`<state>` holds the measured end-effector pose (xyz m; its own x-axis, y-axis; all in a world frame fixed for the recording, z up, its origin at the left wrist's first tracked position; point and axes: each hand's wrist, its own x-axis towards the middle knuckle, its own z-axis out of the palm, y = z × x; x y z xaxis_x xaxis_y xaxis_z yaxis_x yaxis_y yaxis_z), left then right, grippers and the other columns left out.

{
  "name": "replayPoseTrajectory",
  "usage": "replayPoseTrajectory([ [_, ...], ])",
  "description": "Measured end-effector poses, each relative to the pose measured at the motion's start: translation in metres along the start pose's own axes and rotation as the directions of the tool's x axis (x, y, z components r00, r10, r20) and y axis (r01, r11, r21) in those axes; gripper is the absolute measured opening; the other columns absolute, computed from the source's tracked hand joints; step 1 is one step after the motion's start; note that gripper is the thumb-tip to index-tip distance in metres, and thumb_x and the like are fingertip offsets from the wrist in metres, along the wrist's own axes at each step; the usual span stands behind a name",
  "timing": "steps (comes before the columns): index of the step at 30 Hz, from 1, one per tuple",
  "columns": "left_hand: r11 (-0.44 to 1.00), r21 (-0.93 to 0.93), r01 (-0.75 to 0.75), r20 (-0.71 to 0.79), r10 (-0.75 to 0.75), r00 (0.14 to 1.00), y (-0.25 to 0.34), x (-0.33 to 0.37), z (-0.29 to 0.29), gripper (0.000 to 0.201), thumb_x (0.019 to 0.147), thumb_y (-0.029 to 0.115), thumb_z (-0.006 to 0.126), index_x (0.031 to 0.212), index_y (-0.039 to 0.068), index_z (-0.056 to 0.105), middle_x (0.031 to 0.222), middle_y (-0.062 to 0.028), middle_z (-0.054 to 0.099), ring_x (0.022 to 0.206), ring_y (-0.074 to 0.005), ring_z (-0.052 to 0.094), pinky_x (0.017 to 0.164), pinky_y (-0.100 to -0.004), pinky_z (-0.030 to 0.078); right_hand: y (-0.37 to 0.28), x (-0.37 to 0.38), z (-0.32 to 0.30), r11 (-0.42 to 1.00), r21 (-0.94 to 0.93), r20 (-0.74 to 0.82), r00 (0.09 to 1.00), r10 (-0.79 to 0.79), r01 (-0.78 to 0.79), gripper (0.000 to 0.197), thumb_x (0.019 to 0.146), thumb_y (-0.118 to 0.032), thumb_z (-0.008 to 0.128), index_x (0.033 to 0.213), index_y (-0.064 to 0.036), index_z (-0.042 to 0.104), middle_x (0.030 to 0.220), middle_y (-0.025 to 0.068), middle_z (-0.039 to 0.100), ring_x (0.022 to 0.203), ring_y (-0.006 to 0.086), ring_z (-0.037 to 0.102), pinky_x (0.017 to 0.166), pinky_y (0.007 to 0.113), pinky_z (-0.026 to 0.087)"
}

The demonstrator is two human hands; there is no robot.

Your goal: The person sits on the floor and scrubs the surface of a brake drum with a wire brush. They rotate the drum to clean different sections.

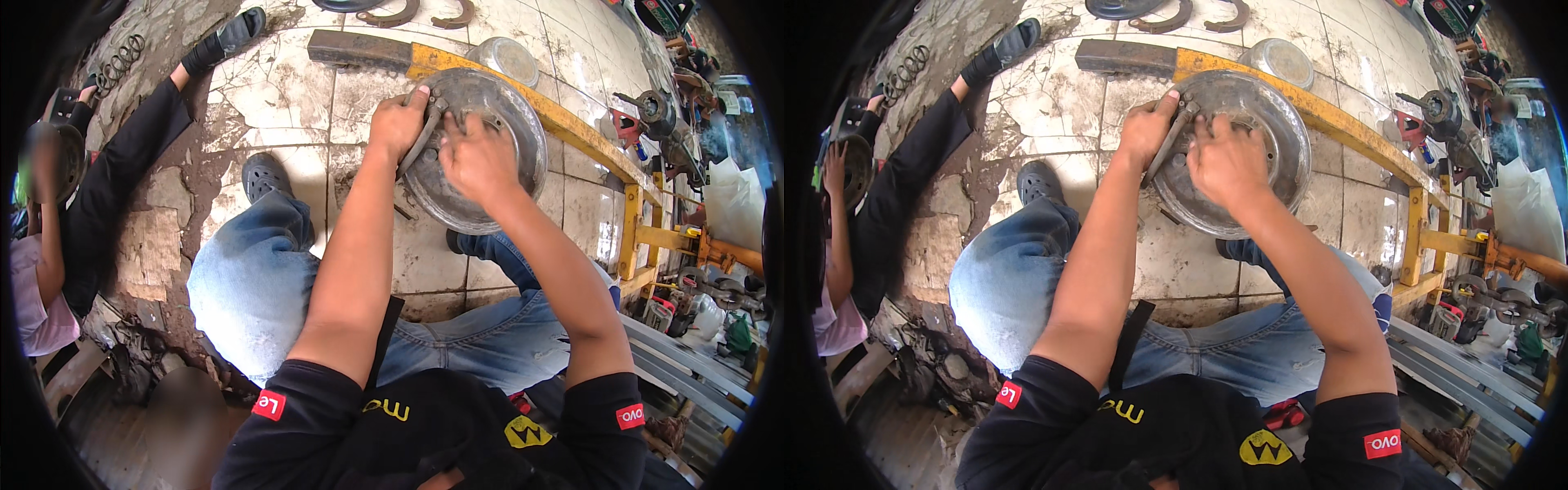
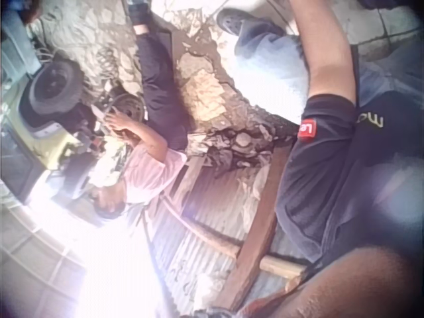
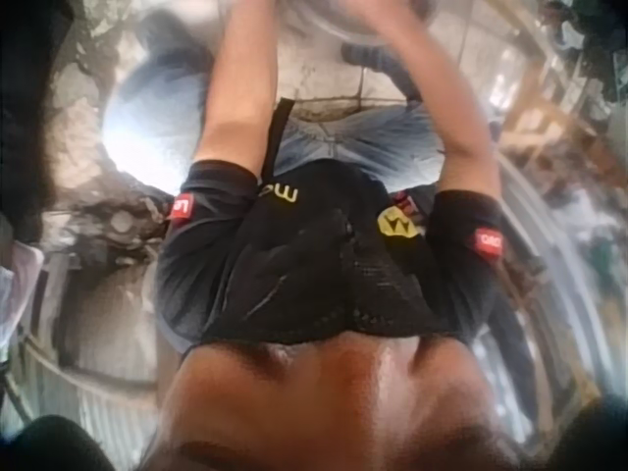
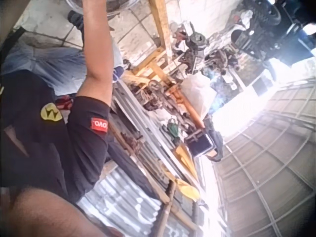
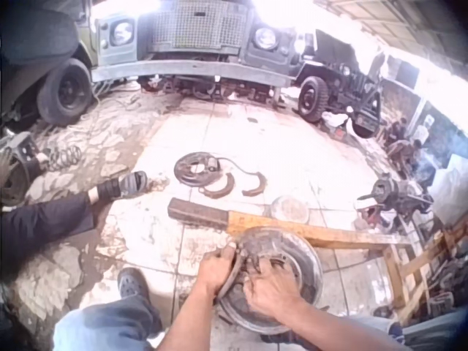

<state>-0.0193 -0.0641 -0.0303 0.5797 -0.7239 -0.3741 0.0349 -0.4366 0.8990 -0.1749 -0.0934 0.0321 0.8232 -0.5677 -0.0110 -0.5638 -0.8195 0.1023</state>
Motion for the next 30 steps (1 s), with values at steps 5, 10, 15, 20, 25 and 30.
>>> replayPoseTrajectory([
  [5,0.999,0.032,-0.019,-0.023,0.02,1.0,-0.005,0.005,0.0,0.062,0.092,0.053,0.057,0.114,-0.003,0.07,0.113,-0.0253,0.068,0.107,-0.0341,0.065,0.096,-0.0368,0.047,0.002,0.003,-0.003,1.0,-0.007,0.001,1.0,0.016,-0.016,0.043,0.096,-0.031,0.047,0.127,-0.0082,0.065,0.103,0.0125,0.059,0.083,0.0289,0.065,0.081,0.046,0.043],
  [10,1.0,-0.005,-0.002,-0.033,0.002,0.999,-0.009,0.008,0.004,0.061,0.092,0.052,0.057,0.114,-0.003,0.07,0.112,-0.0247,0.069,0.106,-0.0328,0.065,0.095,-0.036,0.047,0.0,-0.003,0.003,0.999,0.026,-0.046,0.998,-0.044,0.045,0.042,0.095,-0.032,0.048,0.126,-0.0087,0.065,0.101,0.0126,0.06,0.082,0.0295,0.065,0.081,0.047,0.044],
  [15,1.0,0.003,-0.006,-0.057,0.006,0.998,-0.013,0.011,0.007,0.061,0.092,0.052,0.057,0.114,-0.003,0.07,0.111,-0.0245,0.069,0.105,-0.0324,0.065,0.094,-0.0361,0.047,0.0,0.002,0.001,0.999,0.043,-0.058,0.998,-0.007,0.01,0.043,0.095,-0.032,0.049,0.125,-0.0069,0.066,0.101,0.0137,0.06,0.082,0.0295,0.065,0.082,0.047,0.044],
  [20,0.999,0.025,-0.03,-0.041,0.031,0.999,-0.01,0.009,0.005,0.063,0.092,0.054,0.057,0.114,-0.004,0.069,0.111,-0.025,0.069,0.106,-0.0331,0.065,0.095,-0.0365,0.047,-0.001,-0.001,-0.001,0.998,0.058,-0.024,1.0,-0.016,0.017,0.041,0.095,-0.031,0.048,0.124,-0.0071,0.067,0.101,0.0137,0.06,0.081,0.0296,0.065,0.082,0.046,0.044],
  [25,1.0,0.007,-0.014,-0.043,0.014,0.999,-0.005,0.005,0.003,0.066,0.092,0.055,0.055,0.114,-0.006,0.069,0.113,-0.0265,0.068,0.107,-0.0344,0.064,0.096,-0.0375,0.047,-0.009,-0.007,0.003,0.998,0.063,-0.05,0.998,-0.023,0.027,0.043,0.096,-0.031,0.046,0.125,-0.0066,0.066,0.102,0.0124,0.06,0.08,0.0295,0.066,0.082,0.046,0.044],
  [30,0.999,-0.03,0.021,-0.009,-0.022,1.0,0.002,-0.002,-0.001,0.066,0.093,0.055,0.055,0.114,-0.006,0.068,0.115,-0.0268,0.067,0.11,-0.0353,0.063,0.097,-0.0372,0.046,-0.003,-0.003,0.008,0.999,0.022,-0.089,0.995,-0.042,0.044,0.044,0.097,-0.032,0.045,0.126,-0.0063,0.065,0.101,0.0121,0.06,0.08,0.0293,0.066,0.081,0.046,0.044],
])
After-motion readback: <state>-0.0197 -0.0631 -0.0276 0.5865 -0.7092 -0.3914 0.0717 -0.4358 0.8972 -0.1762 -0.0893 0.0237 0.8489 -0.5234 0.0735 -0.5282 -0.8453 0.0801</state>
